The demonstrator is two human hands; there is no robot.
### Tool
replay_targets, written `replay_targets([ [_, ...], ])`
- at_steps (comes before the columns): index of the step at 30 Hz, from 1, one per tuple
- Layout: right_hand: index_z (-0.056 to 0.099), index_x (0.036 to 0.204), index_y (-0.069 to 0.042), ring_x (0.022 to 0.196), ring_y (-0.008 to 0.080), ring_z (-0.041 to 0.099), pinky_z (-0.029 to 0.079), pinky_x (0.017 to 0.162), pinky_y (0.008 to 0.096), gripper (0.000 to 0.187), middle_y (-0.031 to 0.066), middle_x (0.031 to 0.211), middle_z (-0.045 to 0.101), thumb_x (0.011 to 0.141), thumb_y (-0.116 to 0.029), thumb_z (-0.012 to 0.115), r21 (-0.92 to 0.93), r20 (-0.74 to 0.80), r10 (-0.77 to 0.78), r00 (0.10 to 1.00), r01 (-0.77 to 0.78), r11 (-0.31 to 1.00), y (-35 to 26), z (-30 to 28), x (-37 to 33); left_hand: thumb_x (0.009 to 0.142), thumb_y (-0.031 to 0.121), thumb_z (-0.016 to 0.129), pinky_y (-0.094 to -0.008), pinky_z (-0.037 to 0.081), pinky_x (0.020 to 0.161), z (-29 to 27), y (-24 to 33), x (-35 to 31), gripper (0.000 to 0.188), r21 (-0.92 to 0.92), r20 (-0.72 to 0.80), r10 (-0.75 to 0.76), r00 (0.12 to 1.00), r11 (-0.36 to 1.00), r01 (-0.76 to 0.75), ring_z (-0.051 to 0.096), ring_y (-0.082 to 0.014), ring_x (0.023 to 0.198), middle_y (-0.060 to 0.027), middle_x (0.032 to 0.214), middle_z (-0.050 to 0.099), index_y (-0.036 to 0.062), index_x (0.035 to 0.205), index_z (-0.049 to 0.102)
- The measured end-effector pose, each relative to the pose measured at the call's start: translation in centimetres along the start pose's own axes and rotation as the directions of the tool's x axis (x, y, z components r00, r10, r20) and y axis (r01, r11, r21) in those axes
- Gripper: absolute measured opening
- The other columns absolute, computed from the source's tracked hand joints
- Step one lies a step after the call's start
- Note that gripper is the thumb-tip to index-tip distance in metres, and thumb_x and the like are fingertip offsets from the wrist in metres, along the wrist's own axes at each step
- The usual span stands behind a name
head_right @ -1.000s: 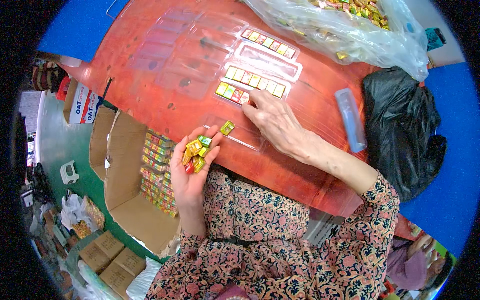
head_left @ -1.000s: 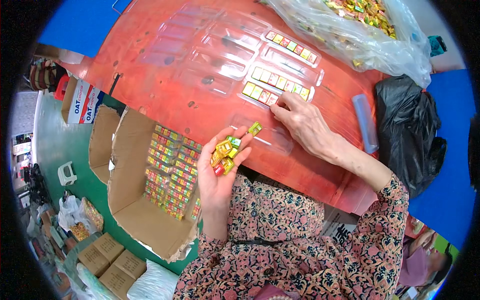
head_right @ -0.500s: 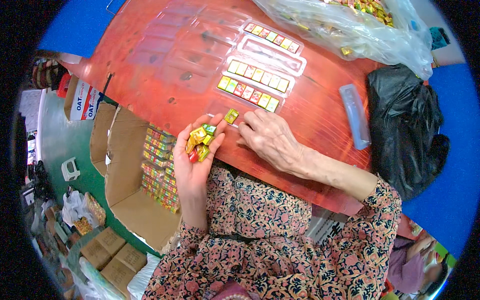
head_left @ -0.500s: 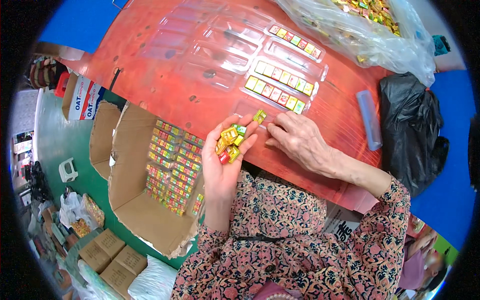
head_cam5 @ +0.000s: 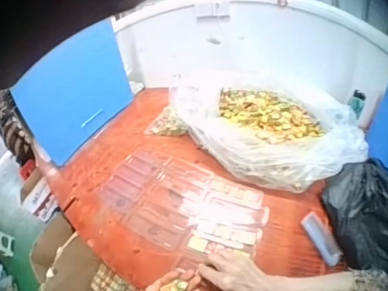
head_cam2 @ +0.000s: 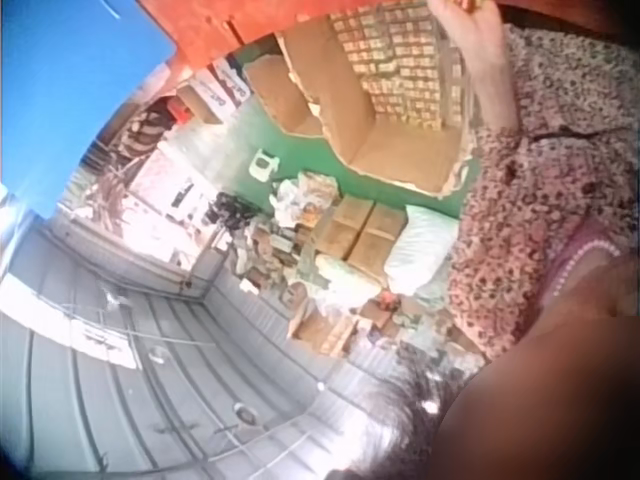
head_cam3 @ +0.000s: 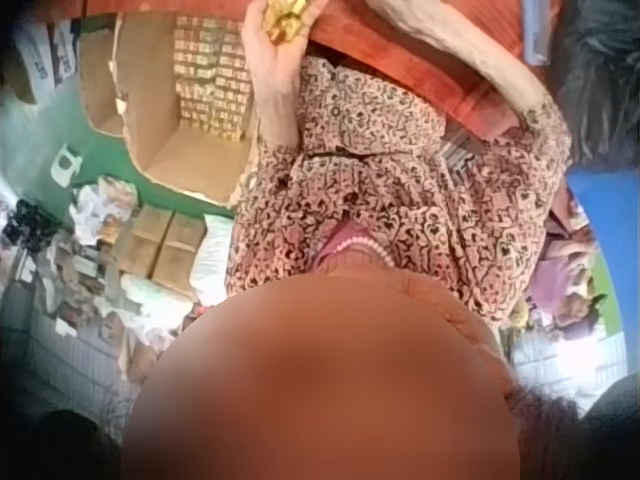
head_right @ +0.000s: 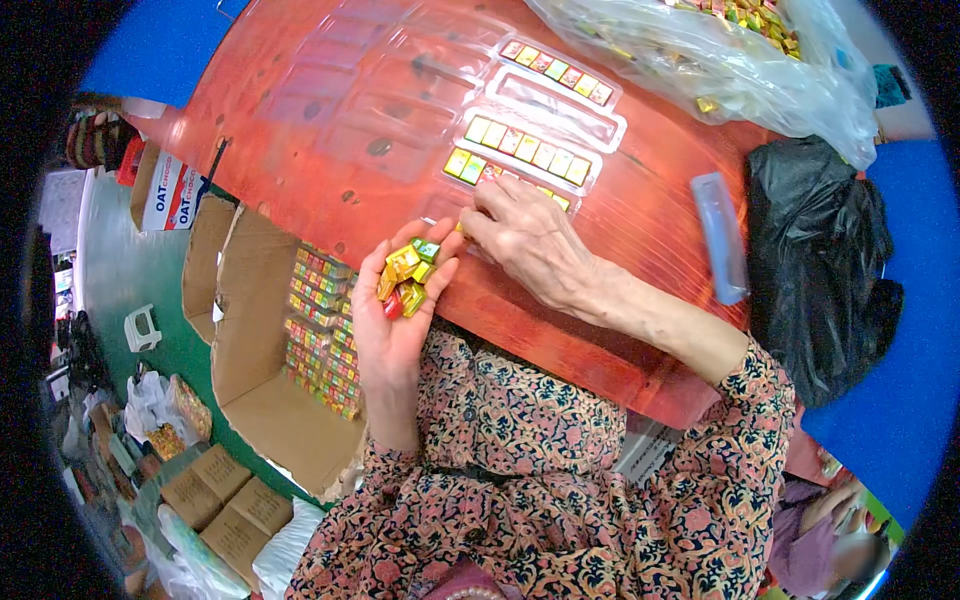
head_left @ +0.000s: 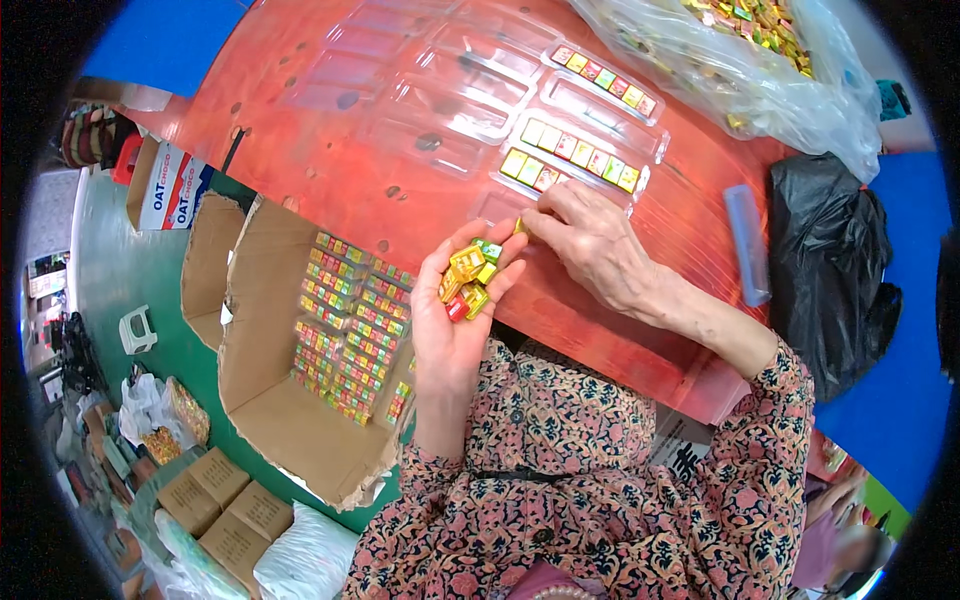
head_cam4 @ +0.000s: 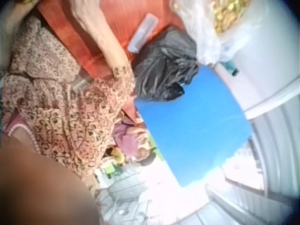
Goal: Packing small, colorful square objects into designated slots in a plastic tray.
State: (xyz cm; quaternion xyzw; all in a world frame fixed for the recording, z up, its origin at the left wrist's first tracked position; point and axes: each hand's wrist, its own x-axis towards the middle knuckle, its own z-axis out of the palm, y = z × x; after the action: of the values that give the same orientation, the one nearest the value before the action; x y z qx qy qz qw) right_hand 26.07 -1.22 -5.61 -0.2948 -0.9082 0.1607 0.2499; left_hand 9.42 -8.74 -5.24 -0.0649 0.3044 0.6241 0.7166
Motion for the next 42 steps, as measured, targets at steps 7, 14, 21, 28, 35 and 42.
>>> replay_targets([
  [7,0.058,0.093,-0.003,0.072,0.0243,0.054,0.045,0.061,0.034,0.023,0.0088,0.079,0.055,0.071,-0.007,0.064,0.291,-0.154,0.052,0.987,-0.005,0.957,-2.4,-0.8,1.5,0.093,0.022,0.035,-0.0431,0.048,0.086,-0.4,-0.1,-0.1,0.036,-0.009,0.035,-0.058,0.998,0.998,0.059,0.057,-0.0295,0.099,-0.0186,0.111,0.055,-0.0037,0.114,0.049],
  [14,0.059,0.078,-0.002,0.076,0.0263,0.051,0.044,0.065,0.0365,0.009,0.0094,0.079,0.051,0.072,-0.009,0.062,0.397,0.017,0.059,0.998,-0.061,0.916,-2.8,-1.8,2.3,0.093,0.021,0.037,-0.0393,0.051,0.078,1.0,-0.8,-0.6,0.031,-0.077,0.074,-0.092,0.993,0.992,0.098,0.06,-0.0209,0.092,-0.0124,0.103,0.059,-0.0001,0.11,0.052],
  [21,0.061,0.09,-0.001,0.069,0.0117,0.056,0.044,0.06,0.0261,0.013,0.0068,0.076,0.061,0.078,-0.005,0.061,0.431,-0.067,0.425,0.903,-0.357,0.828,1.4,-5.9,2.7,0.093,0.022,0.036,-0.0482,0.046,0.088,0.4,-0.3,-0.5,0.039,-0.049,0.063,-0.15,0.987,0.987,0.153,0.047,-0.0376,0.113,-0.0249,0.122,0.046,-0.0057,0.118,0.044],
  [28,0.061,0.087,-0.003,0.077,0.0245,0.054,0.044,0.067,0.0329,0.015,0.009,0.079,0.056,0.072,-0.004,0.062,-0.158,-0.113,0.168,0.979,-0.185,0.97,9.8,-7.4,3.0,0.093,0.023,0.035,-0.0481,0.046,0.089,0.6,-0.6,-0.3,0.042,-0.083,0.108,-0.157,0.982,0.983,0.166,0.043,-0.0403,0.116,-0.0281,0.125,0.041,-0.0072,0.123,0.039],
  [35,0.065,0.093,-0.002,0.088,0.0278,0.053,0.045,0.077,0.036,0.023,0.0124,0.086,0.058,0.073,-0.003,0.052,-0.237,-0.004,0.137,0.991,-0.134,0.962,10.4,-5.1,4.2,0.093,0.023,0.035,-0.048,0.046,0.089,-0.3,-0.5,-0.6,0.043,-0.101,0.118,-0.145,0.982,0.982,0.157,0.043,-0.041,0.115,-0.0283,0.125,0.041,-0.0074,0.123,0.039],
  [42,0.059,0.083,-0.002,0.084,0.0289,0.054,0.045,0.072,0.0375,0.013,0.011,0.083,0.058,0.072,-0.006,0.055,-0.201,0.04,0.098,0.994,-0.088,0.976,10.1,-3.5,5.2,0.094,0.027,0.032,-0.0484,0.041,0.093,-0.9,-0.1,-0.8,0.045,-0.116,0.163,-0.142,0.976,0.98,0.161,0.04,-0.0403,0.119,-0.0267,0.129,0.039,-0.0044,0.125,0.039],
])
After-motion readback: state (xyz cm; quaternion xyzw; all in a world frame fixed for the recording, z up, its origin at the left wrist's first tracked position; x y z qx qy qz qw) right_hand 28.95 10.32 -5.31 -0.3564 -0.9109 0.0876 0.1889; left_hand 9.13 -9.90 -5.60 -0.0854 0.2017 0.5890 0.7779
